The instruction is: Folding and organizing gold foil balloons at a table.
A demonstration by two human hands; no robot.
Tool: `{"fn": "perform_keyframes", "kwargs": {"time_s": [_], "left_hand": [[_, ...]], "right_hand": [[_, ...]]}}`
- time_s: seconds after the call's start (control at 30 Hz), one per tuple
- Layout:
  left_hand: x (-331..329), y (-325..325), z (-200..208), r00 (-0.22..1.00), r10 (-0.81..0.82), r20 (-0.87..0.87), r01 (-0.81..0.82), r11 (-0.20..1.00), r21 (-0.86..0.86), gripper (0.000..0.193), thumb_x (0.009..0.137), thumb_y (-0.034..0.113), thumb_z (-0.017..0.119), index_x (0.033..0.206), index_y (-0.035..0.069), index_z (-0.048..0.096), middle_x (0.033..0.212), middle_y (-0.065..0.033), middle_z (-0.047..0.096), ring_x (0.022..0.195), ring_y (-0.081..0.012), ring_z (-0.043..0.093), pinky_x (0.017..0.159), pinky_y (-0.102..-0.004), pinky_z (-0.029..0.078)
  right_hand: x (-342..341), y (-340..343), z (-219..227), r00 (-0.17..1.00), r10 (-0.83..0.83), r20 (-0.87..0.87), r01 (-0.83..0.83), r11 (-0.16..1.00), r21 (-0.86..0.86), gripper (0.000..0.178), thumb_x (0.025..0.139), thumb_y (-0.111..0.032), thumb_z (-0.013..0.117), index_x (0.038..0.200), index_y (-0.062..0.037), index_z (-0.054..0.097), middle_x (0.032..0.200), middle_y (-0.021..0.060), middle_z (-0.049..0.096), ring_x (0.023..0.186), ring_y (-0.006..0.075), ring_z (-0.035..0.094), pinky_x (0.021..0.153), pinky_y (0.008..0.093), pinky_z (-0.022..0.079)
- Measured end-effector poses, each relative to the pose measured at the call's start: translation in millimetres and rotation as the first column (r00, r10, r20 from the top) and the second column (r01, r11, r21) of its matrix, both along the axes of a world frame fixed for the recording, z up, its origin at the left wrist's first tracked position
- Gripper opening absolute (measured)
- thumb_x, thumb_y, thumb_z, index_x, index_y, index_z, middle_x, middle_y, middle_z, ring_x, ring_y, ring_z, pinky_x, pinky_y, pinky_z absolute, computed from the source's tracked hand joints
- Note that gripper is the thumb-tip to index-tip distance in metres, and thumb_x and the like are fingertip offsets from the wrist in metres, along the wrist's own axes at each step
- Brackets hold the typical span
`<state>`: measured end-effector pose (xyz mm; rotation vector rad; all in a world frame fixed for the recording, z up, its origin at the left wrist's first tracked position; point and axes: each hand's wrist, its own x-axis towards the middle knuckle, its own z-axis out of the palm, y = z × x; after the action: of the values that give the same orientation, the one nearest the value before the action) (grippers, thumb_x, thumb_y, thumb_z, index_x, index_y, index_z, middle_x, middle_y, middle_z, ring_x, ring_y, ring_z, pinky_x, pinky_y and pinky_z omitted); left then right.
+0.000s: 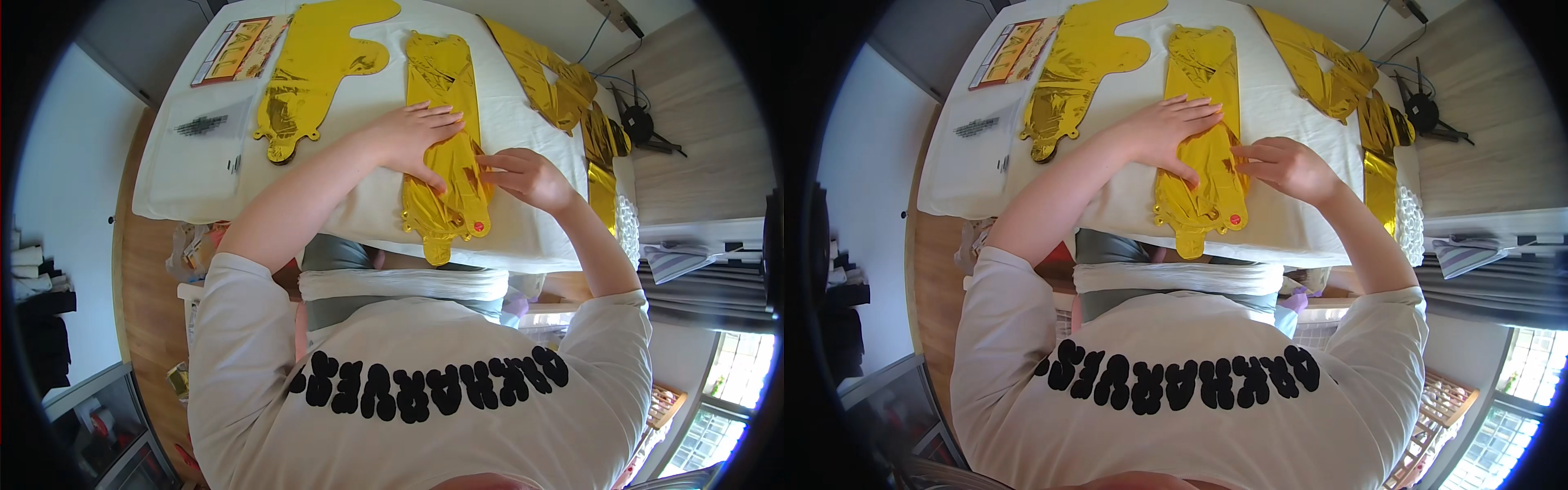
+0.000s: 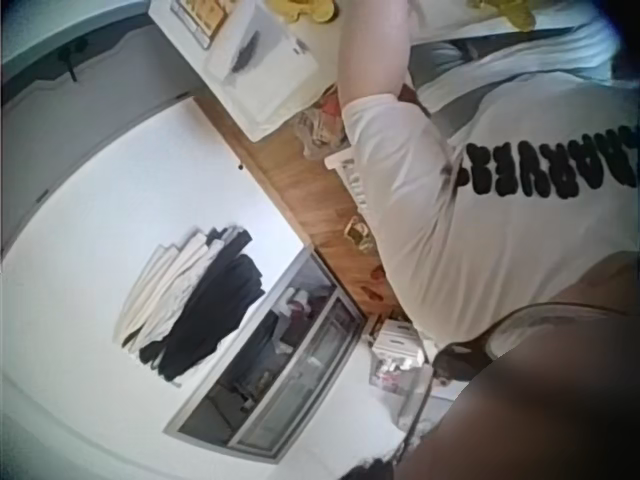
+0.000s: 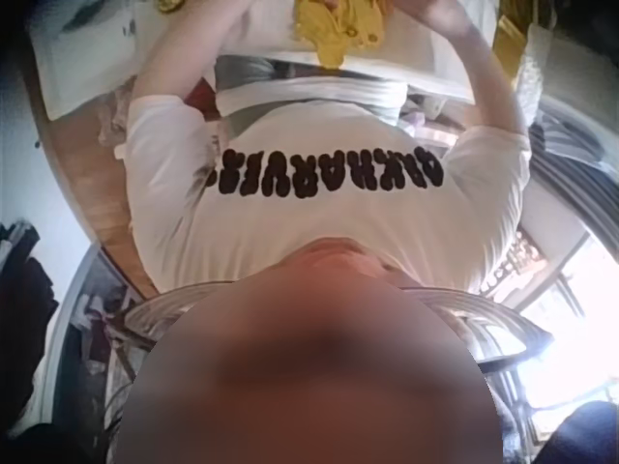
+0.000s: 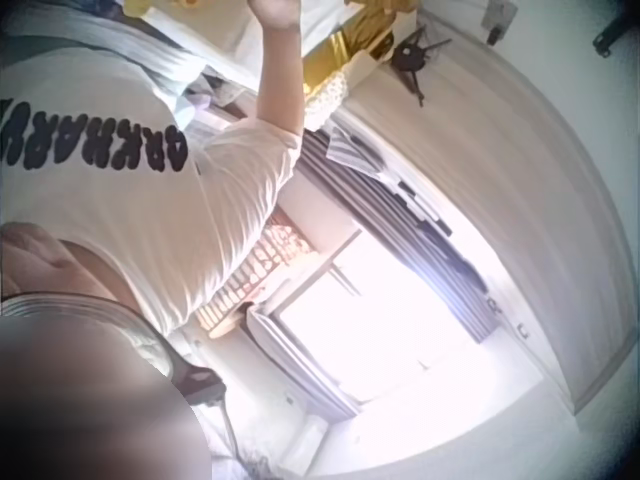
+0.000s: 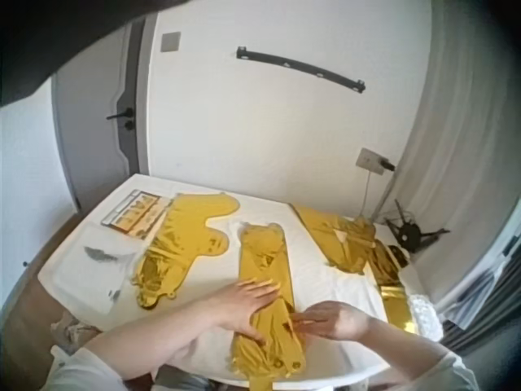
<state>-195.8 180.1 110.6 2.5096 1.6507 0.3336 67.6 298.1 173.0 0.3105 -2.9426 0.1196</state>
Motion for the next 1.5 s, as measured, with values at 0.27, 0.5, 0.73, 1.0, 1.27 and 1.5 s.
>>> {"fn": "perform_keyframes", "kwargs": {"time_s": [0.27, 0.5, 0.73, 1.0, 1.27, 1.5], "left_hand": [[1, 0, 0, 1.000, -0.008, 0.018, 0.008, 1.000, 0.005, 0.115, 0.070, 0.073, 0.075, 0.155, 0.006, 0.037, 0.165, -0.0111, 0.031, 0.154, -0.0266, 0.024, 0.126, -0.0458, 0.020], [1, 0, 1, 0.998, -0.003, 0.069, 0.003, 1.000, -0.004, 0.108, 0.069, 0.058, 0.082, 0.155, 0.010, 0.037, 0.164, -0.0111, 0.033, 0.153, -0.0283, 0.026, 0.126, -0.0458, 0.020], [-1, 3, -1, 1.000, -0.008, 0.014, 0.009, 0.999, -0.039, 0.107, 0.072, 0.061, 0.077, 0.156, 0.010, 0.037, 0.165, -0.0094, 0.031, 0.154, -0.0253, 0.025, 0.126, -0.0437, 0.020], [-2, 3, -2, 1.000, -0.008, -0.020, 0.008, 1.000, -0.016, 0.112, 0.071, 0.056, 0.081, 0.159, 0.009, 0.030, 0.166, -0.0092, 0.029, 0.154, -0.0254, 0.025, 0.127, -0.0443, 0.019], [-6, 6, -4, 0.999, -0.026, 0.024, 0.027, 0.999, -0.023, 0.112, 0.077, 0.064, 0.075, 0.162, 0.011, 0.022, 0.167, -0.0079, 0.026, 0.154, -0.0255, 0.025, 0.127, -0.0448, 0.019], [-9, 12, -12, 0.987, -0.014, 0.163, 0.024, 0.998, -0.058, 0.097, 0.088, 0.075, 0.054, 0.161, 0.016, 0.027, 0.166, -0.0078, 0.027, 0.153, -0.0260, 0.025, 0.127, -0.0455, 0.020]], "right_hand": [[-31, -4, 3, 0.997, -0.076, 0.023, 0.080, 0.961, -0.266, 0.016, 0.084, -0.005, 0.072, 0.100, -0.0085, 0.070, 0.105, 0.0071, 0.072, 0.097, 0.0285, 0.067, 0.087, 0.0405, 0.053], [-58, -7, 9, 0.937, -0.069, 0.344, 0.182, 0.933, -0.310, 0.012, 0.090, -0.011, 0.069, 0.102, -0.0099, 0.069, 0.093, 0.0066, 0.069, 0.092, 0.0304, 0.065, 0.080, 0.0402, 0.053], [-62, -32, -11, 0.983, -0.173, 0.059, 0.182, 0.889, -0.421, 0.018, 0.087, -0.010, 0.072, 0.105, -0.0073, 0.069, 0.103, 0.0101, 0.069, 0.098, 0.0323, 0.067, 0.084, 0.0401, 0.055], [-36, -51, -24, 0.962, -0.266, -0.062, 0.231, 0.914, -0.333, 0.018, 0.083, -0.004, 0.074, 0.101, -0.0009, 0.071, 0.107, 0.0125, 0.070, 0.099, 0.0312, 0.068, 0.088, 0.0394, 0.055], [-29, -53, -32, 0.931, -0.365, -0.015, 0.321, 0.837, -0.444, 0.020, 0.081, -0.003, 0.076, 0.100, 0.0002, 0.072, 0.110, 0.0125, 0.069, 0.099, 0.0307, 0.068, 0.086, 0.0364, 0.056], [-27, -55, -34, 0.913, -0.406, 0.028, 0.365, 0.786, -0.499, 0.020, 0.082, -0.004, 0.078, 0.101, -0.0002, 0.071, 0.111, 0.0125, 0.069, 0.099, 0.0305, 0.068, 0.086, 0.0363, 0.056]]}}
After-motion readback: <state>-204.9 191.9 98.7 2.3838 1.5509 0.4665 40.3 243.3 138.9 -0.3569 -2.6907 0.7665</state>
